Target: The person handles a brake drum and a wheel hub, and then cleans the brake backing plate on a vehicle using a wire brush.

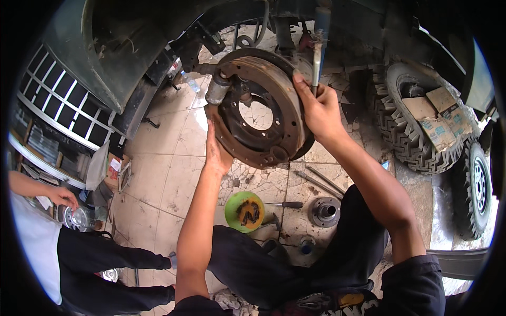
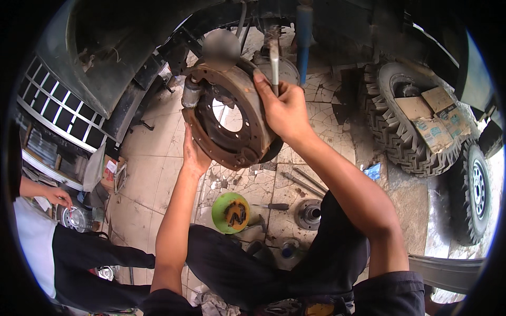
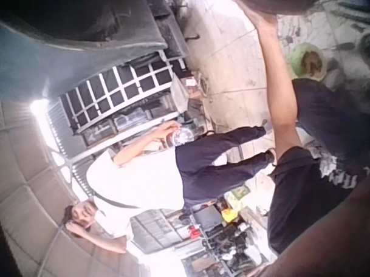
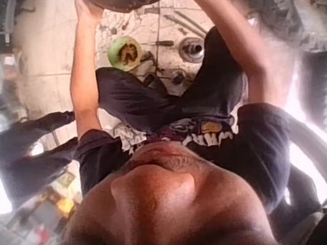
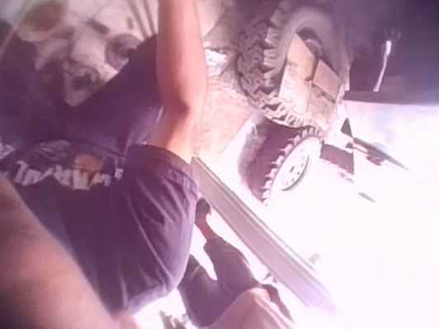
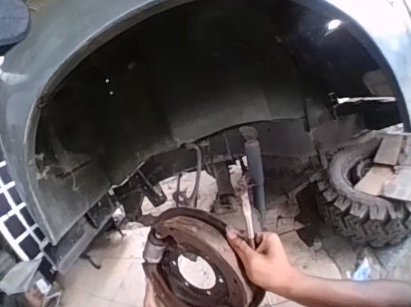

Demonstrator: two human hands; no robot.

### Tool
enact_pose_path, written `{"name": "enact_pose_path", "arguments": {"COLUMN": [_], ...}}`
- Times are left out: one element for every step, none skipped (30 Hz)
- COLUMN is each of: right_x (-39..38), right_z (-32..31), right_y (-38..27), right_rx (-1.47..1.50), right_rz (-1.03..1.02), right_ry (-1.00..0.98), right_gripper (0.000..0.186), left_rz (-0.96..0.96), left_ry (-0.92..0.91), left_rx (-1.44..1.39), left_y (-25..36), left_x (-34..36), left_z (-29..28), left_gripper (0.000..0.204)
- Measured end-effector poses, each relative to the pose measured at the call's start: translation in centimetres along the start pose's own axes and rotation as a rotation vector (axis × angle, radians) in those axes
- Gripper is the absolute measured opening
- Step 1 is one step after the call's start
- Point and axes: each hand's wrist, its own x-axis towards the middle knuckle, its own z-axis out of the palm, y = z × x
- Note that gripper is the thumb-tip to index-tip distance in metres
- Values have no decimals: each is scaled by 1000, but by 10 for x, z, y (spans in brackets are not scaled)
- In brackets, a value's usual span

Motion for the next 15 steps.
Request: {"name": "enact_pose_path", "arguments": {"right_x": [0,6,10,13,19,23,30,39,52,66,82,92,102,110,120], "right_z": [4,7,10,13,20,27,34,41,48,55,61,73,83,97,104], "right_y": [6,10,13,16,16,15,14,14,15,13,15,12,7,3,2], "right_rx": [-17,-40,-22,-4,16,-8,-32,-59,-40,-71,-109,-137,-225,-320,-321], "right_rz": [-21,-54,-77,-100,-129,-158,-185,-215,-240,-235,-229,-220,-221,-218,-235], "right_ry": [13,21,35,50,53,72,93,113,117,141,168,185,206,220,239], "right_gripper": [44,44,45,45,46,46,47,47,49,50,51,52,53,55,56], "left_rz": [-70,-130,-136,-119,-53,2,42,84,124,163,201,171,146,117,65], "left_ry": [-16,-37,24,58,60,62,71,73,72,70,72,102,146,195,242], "left_rx": [-12,-31,-18,-44,-65,-96,-137,-155,-171,-187,-192,-172,-71,21,177], "left_y": [-3,-2,-2,-1,0,0,1,2,1,-2,-9,-10,-13,-19,-25], "left_x": [-4,-4,-2,1,8,12,17,25,32,38,40,42,50,57,60], "left_z": [-8,-9,-8,-6,-10,-12,-13,-15,-16,-18,-10,-15,-25,-39,-41], "left_gripper": [87,90,95,97,99,100,99,99,98,97,97,92,89,86,79]}}
